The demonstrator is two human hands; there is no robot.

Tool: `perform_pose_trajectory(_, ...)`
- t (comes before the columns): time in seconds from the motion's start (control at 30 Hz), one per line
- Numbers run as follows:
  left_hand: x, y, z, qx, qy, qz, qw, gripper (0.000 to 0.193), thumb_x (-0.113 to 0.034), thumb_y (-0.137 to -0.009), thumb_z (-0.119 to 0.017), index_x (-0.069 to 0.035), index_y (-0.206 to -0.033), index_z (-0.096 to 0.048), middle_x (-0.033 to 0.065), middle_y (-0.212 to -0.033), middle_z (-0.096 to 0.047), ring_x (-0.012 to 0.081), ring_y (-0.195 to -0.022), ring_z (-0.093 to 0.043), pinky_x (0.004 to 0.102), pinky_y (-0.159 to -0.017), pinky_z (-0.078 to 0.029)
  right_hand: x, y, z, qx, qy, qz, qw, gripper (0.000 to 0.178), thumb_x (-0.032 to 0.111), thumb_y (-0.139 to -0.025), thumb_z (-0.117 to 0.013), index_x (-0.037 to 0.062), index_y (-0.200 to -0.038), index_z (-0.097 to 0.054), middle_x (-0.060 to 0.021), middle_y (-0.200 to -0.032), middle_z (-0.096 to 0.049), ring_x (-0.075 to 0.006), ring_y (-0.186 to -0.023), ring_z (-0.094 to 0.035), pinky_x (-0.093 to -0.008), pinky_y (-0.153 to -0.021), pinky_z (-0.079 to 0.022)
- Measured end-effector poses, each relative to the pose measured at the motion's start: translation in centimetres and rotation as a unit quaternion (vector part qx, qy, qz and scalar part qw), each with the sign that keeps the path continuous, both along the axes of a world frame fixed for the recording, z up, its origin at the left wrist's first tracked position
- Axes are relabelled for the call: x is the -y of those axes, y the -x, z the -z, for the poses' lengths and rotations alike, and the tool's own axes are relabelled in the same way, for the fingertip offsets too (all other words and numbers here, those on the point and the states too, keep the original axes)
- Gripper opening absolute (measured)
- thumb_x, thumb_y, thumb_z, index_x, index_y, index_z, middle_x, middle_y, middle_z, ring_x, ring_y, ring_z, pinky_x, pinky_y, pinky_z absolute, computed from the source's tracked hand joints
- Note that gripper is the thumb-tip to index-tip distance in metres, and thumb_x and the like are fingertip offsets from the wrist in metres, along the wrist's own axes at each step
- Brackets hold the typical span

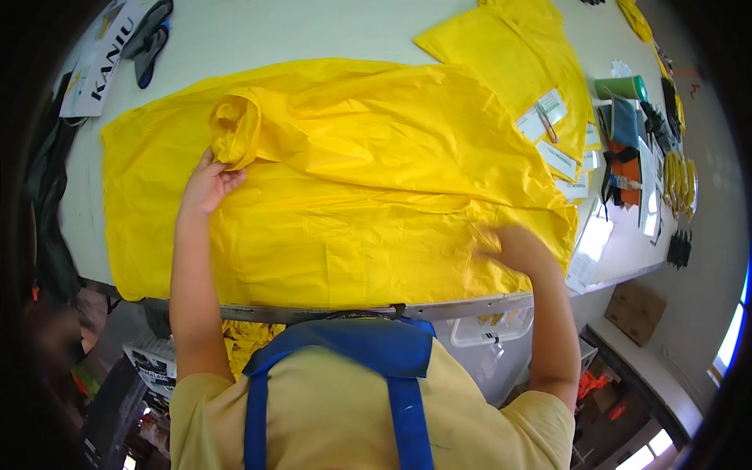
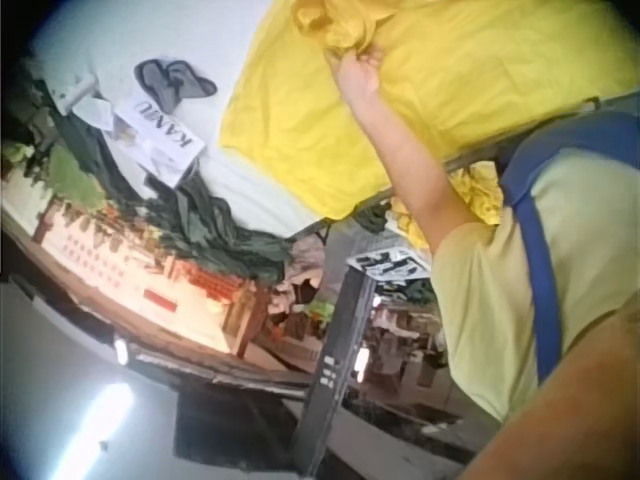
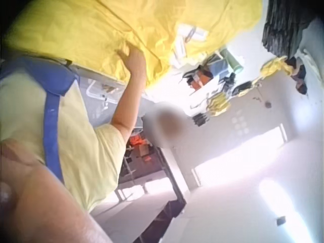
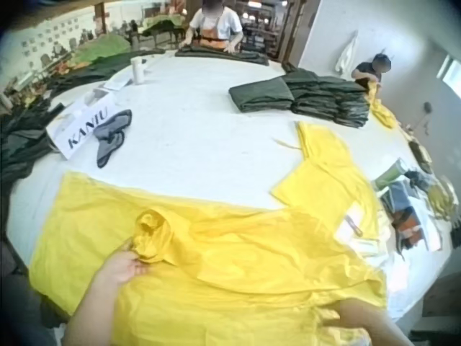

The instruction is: The person folds a yellow raincoat on a white table, smoothing and aligning the fabric, then folds it into a compact rectangle. The person handles the garment by hand without tools and places the folded item on the table.

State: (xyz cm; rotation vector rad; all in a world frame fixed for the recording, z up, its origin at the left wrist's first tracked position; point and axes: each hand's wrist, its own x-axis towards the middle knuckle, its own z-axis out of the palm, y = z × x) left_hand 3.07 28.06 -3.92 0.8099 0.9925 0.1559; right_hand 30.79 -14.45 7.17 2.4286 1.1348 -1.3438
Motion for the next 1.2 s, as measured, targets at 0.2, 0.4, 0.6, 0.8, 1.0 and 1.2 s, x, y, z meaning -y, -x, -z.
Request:
perform_pose_trajectory(0.2,-1.1,-1.0,-1.0,-0.117,-0.137,0.094,0.979,0.045,-0.002,-0.089,-0.045,-0.014,-0.131,-0.036,0.0032,-0.080,-0.054,0.0096,-0.052,-0.048,0.0232,-0.041,-0.041,-12.8,-7.1,11.4,0.382,-0.317,-0.034,0.867,0.054,0.047,-0.091,-0.046,0.0304,-0.141,-0.035,-0.0050,-0.151,-0.022,-0.0345,-0.139,-0.016,-0.0538,-0.110,-0.013)
perform_pose_trajectory(0.4,-9.2,3.4,0.0,-0.232,-0.336,0.058,0.911,0.020,-0.016,-0.091,-0.055,-0.010,-0.109,-0.048,0.0014,-0.069,-0.052,0.0119,-0.054,-0.047,0.0250,-0.047,-0.039,-13.8,-8.8,15.8,0.425,-0.277,-0.049,0.861,0.054,0.051,-0.092,-0.041,0.0338,-0.142,-0.032,0.0003,-0.153,-0.019,-0.0327,-0.141,-0.011,-0.0519,-0.112,-0.007)
perform_pose_trajectory(0.6,3.2,-3.2,-2.2,-0.064,-0.825,-0.012,0.562,0.027,-0.024,-0.088,-0.061,-0.002,-0.099,-0.052,0.0092,-0.074,-0.058,0.0244,-0.067,-0.056,0.0348,-0.061,-0.046,-13.1,-8.8,16.2,0.427,-0.273,-0.037,0.861,0.053,0.050,-0.092,-0.042,0.0316,-0.141,-0.034,-0.0003,-0.152,-0.021,-0.0325,-0.141,-0.012,-0.0517,-0.111,-0.008)
perform_pose_trajectory(0.8,-4.7,-2.5,-2.0,-0.230,-0.545,0.022,0.806,0.035,-0.034,-0.089,-0.058,-0.001,-0.097,-0.064,0.0169,-0.081,-0.065,0.0311,-0.075,-0.061,0.0383,-0.073,-0.048,-13.4,-8.4,15.4,0.420,-0.283,-0.032,0.861,0.052,0.048,-0.092,-0.043,0.0305,-0.140,-0.036,-0.0009,-0.151,-0.023,-0.0334,-0.140,-0.014,-0.0521,-0.111,-0.010)
perform_pose_trajectory(1.0,-7.7,-6.7,-4.5,-0.192,-0.560,0.044,0.805,0.023,-0.021,-0.089,-0.058,-0.008,-0.108,-0.061,0.0177,-0.096,-0.064,0.0327,-0.087,-0.061,0.0331,-0.077,-0.048,-13.9,-8.1,15.2,0.428,-0.276,-0.024,0.860,0.051,0.045,-0.091,-0.045,0.0297,-0.139,-0.038,-0.0012,-0.150,-0.025,-0.0339,-0.139,-0.016,-0.0512,-0.111,-0.011)
perform_pose_trajectory(1.2,-12.3,-8.1,3.5,-0.259,-0.627,0.251,0.690,0.039,-0.017,-0.082,-0.064,-0.015,-0.120,-0.054,0.0087,-0.109,-0.063,0.0296,-0.099,-0.058,0.0373,-0.084,-0.046,-14.4,-11.2,14.4,0.391,-0.309,-0.050,0.866,0.047,0.021,-0.083,-0.062,0.0208,-0.128,-0.050,-0.0049,-0.136,-0.045,-0.0337,-0.124,-0.041,-0.0465,-0.102,-0.032)
